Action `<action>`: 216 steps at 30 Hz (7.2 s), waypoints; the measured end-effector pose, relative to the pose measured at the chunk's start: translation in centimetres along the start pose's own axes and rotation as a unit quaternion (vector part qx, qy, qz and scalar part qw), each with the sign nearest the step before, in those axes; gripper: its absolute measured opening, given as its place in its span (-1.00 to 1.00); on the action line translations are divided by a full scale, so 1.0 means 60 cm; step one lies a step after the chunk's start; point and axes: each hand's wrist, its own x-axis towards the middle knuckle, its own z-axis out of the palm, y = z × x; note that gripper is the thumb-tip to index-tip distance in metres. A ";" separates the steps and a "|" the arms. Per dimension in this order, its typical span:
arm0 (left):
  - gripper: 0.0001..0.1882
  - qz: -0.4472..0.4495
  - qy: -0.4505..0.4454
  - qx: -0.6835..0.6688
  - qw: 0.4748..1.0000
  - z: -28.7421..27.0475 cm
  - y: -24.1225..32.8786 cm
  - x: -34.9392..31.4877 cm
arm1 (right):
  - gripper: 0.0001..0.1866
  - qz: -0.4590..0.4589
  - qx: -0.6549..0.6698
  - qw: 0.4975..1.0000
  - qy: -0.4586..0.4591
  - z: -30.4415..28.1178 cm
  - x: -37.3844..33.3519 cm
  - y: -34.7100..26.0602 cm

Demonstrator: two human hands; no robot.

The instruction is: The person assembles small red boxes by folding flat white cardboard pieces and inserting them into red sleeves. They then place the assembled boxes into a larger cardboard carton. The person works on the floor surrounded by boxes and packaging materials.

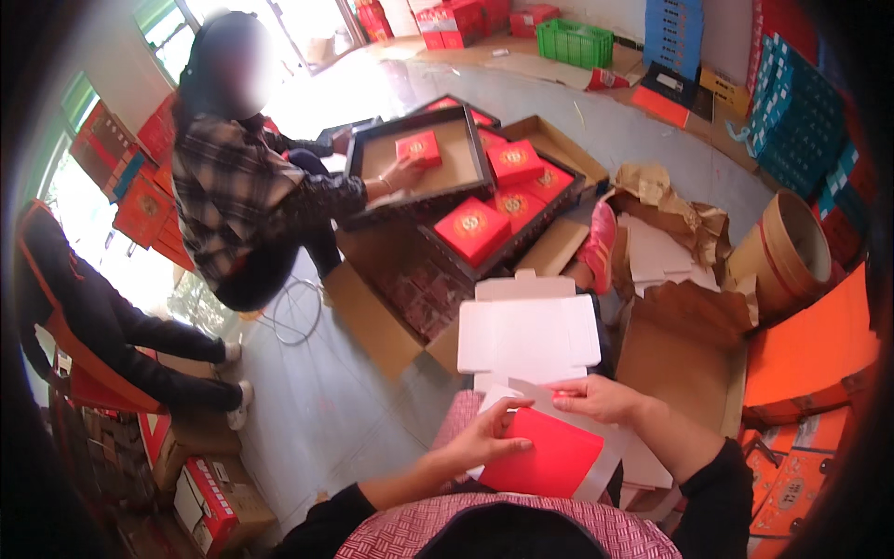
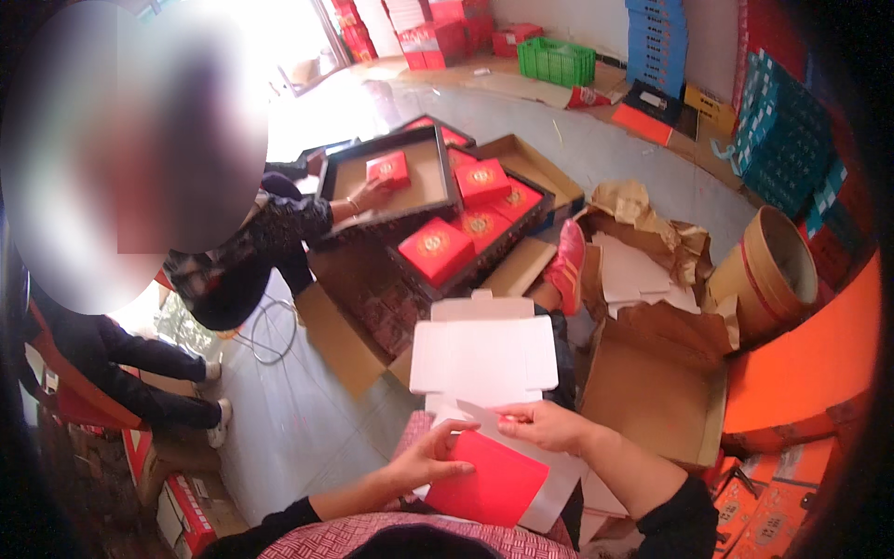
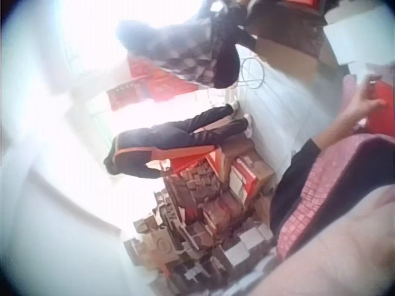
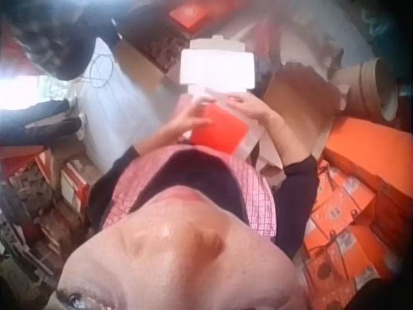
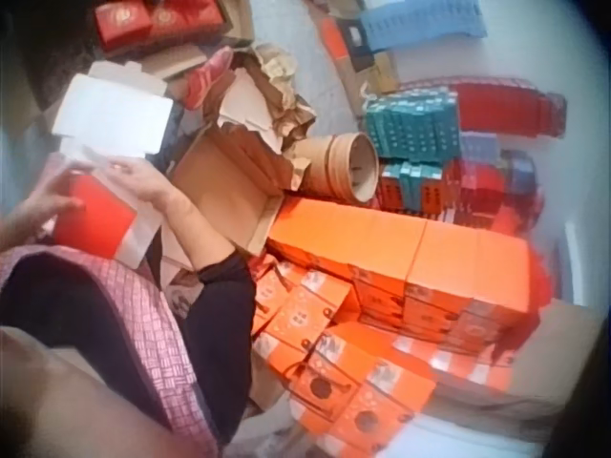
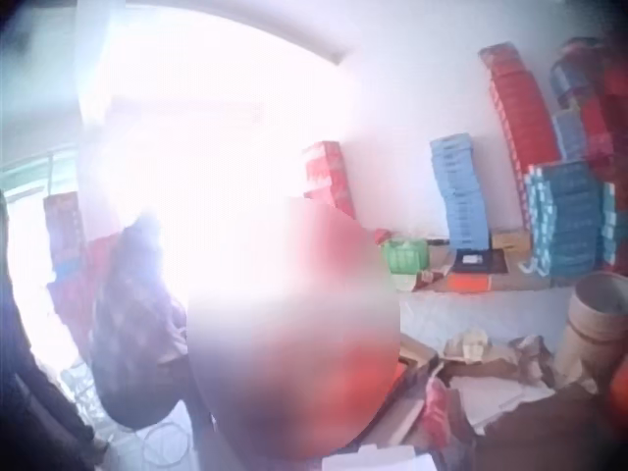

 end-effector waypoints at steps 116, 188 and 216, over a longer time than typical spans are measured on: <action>-0.61 0.057 0.130 -0.167 0.976 -0.072 -0.045 0.033 | -0.72 -0.183 0.203 0.909 0.314 0.079 -0.023 0.123; -0.81 0.164 0.049 0.574 0.801 0.051 0.023 0.086 | -0.75 0.065 0.250 0.948 0.187 0.028 -0.054 0.055; -0.94 0.012 -0.023 0.432 0.901 0.017 0.067 0.069 | -0.69 -0.258 0.161 0.791 0.532 0.149 -0.066 0.170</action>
